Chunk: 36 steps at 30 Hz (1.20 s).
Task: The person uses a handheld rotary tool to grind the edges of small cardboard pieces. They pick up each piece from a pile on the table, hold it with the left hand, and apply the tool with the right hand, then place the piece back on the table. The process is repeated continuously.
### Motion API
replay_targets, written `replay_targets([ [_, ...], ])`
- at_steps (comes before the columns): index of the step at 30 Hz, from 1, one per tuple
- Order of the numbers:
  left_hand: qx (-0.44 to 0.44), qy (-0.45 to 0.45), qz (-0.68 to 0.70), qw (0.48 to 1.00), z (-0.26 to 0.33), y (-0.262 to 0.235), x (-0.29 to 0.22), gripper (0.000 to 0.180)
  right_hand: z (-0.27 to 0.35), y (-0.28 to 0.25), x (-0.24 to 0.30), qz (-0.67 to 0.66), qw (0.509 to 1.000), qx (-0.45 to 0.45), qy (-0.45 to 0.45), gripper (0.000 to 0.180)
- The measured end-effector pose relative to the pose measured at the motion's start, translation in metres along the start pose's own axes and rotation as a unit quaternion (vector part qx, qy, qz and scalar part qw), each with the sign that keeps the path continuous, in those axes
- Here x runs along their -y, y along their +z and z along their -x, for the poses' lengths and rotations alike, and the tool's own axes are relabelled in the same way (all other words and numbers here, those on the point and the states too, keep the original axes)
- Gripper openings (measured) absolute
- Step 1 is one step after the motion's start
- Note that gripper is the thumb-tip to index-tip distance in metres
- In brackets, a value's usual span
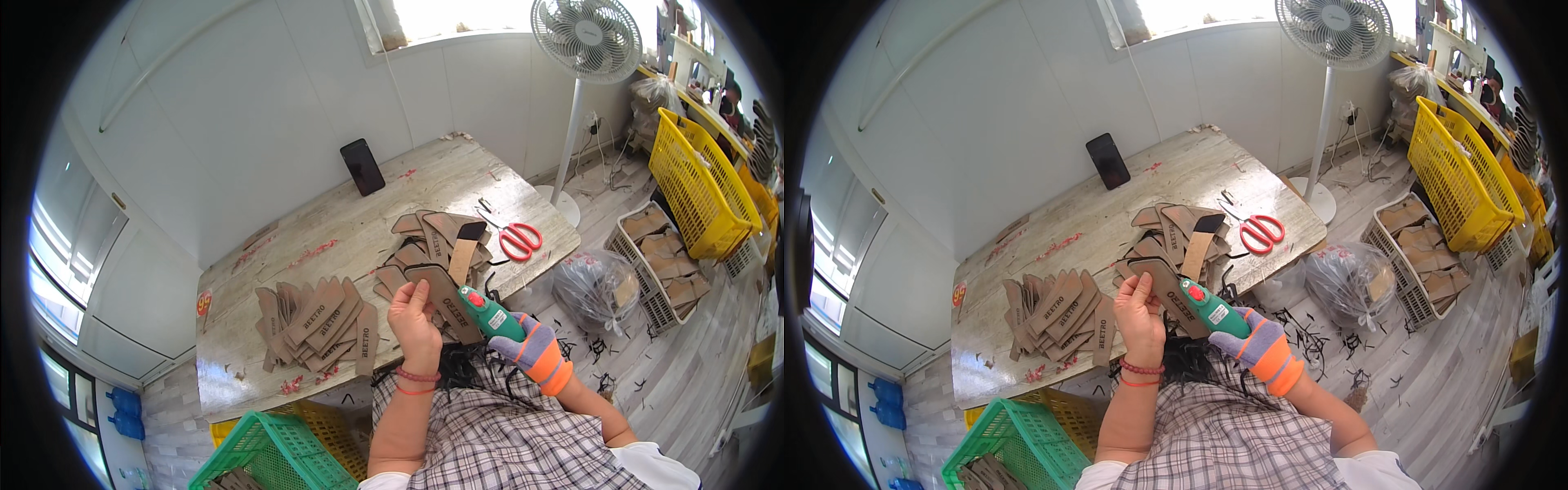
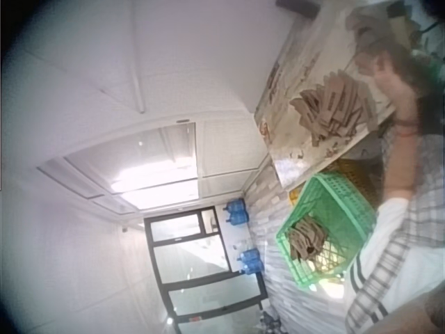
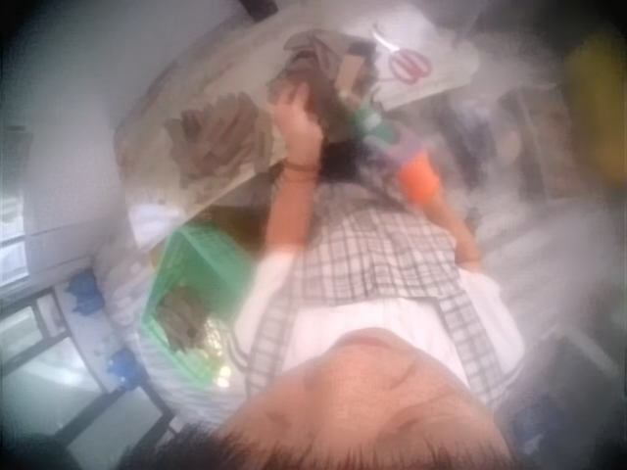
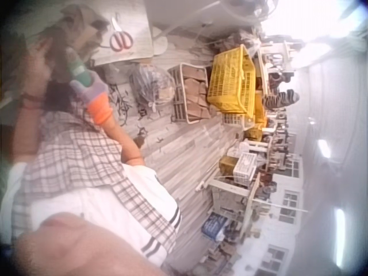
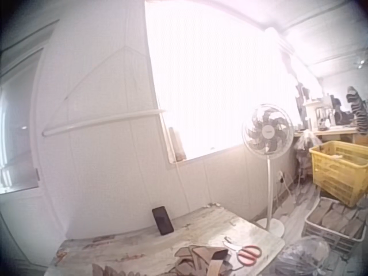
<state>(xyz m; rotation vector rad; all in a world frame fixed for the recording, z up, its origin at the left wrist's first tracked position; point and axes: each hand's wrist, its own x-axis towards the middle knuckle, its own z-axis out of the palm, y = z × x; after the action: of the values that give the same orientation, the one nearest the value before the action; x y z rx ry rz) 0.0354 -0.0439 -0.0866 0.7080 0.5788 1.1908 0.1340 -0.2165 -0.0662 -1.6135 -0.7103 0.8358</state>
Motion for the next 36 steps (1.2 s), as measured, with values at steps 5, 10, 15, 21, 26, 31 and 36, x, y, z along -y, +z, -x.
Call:
replay_targets([
  [5,0.029,-0.017,-0.014,0.999,0.005,-0.004,0.006,0.005,0.001,-0.003,0.006,0.004,0.999,0.004,-0.033,0.048],
  [10,0.055,-0.003,-0.056,0.997,0.005,-0.008,0.004,0.004,0.001,-0.006,0.01,0.0,1.0,0.013,-0.018,0.049],
  [15,0.065,0.052,-0.139,0.987,-0.003,-0.012,-0.005,0.008,0.002,-0.01,0.013,0.022,0.999,0.033,-0.006,0.05],
  [21,0.052,0.091,-0.209,0.972,-0.001,-0.002,-0.023,0.014,0.0,-0.01,0.006,0.033,0.998,0.039,-0.026,0.054],
  [26,0.097,0.123,-0.26,0.953,-0.004,-0.008,-0.023,0.011,0.002,-0.008,0.011,0.013,0.999,0.043,-0.013,0.051],
  [31,0.155,0.115,-0.293,0.937,-0.004,-0.011,-0.022,0.01,0.0,-0.01,0.011,0.025,0.999,0.038,-0.029,0.051],
  [36,0.209,0.087,-0.298,0.927,-0.006,-0.014,-0.023,0.008,0.0,-0.012,0.017,0.023,0.999,0.033,-0.024,0.053],
])
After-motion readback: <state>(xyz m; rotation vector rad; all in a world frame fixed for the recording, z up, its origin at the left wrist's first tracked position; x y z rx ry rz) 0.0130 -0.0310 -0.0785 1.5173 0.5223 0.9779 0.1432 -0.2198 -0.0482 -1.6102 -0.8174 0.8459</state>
